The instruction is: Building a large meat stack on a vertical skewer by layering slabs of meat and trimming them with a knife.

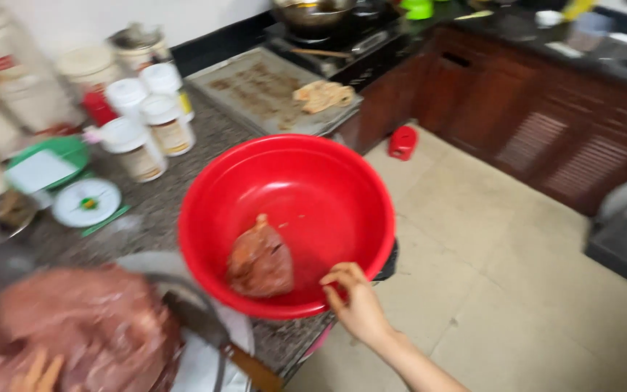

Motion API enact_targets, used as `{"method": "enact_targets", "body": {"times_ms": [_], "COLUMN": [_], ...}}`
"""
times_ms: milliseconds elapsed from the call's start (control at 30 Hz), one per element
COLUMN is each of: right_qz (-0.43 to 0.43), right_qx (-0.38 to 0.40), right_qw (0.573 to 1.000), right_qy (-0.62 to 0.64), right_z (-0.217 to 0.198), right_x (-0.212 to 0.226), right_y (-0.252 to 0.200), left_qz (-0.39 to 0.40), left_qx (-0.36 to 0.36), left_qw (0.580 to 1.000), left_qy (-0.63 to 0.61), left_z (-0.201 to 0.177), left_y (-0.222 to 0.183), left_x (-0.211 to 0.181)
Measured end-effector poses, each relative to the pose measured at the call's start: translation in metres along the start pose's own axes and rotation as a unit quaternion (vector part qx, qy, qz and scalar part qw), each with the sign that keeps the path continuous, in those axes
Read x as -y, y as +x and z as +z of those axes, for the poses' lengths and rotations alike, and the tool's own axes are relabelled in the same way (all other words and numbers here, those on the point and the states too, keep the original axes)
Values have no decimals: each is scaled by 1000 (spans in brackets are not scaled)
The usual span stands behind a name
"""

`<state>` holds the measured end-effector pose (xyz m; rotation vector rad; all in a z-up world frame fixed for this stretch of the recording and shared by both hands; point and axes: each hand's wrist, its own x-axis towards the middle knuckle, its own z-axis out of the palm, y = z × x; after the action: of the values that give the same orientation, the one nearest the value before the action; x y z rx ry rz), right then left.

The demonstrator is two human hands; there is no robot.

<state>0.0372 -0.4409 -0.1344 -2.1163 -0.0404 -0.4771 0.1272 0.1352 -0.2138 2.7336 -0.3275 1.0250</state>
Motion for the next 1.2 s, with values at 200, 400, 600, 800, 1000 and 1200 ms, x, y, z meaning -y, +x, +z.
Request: {"method": "enact_targets", "body": {"times_ms": [200,400,600,800,1000,1200], "right_qz": [-14,6,-16,15,205,161], "right_qx": [-1,-1,22,72,211,303], "right_qw": [999,999,999,997,945,928], "right_qy": [-34,-40,-32,19,143,145], "right_z": [-12,-18,-13,15,52,83], "right_x": [-34,-45,-36,-32,16,9], "right_y": [-2,-5,-1,11,16,11], "left_qz": [-45,-176,-179,-234,-275,-310], "left_qx": [-20,43,69,78,73,68], "left_qw": [998,983,981,969,958,947], "left_qy": [32,0,11,9,22,52], "left_z": [-131,-165,-181,-194,-211,-223], "left_y": [30,21,-3,-32,-64,-84], "left_x": [-143,-174,-187,-210,-226,-212]}}
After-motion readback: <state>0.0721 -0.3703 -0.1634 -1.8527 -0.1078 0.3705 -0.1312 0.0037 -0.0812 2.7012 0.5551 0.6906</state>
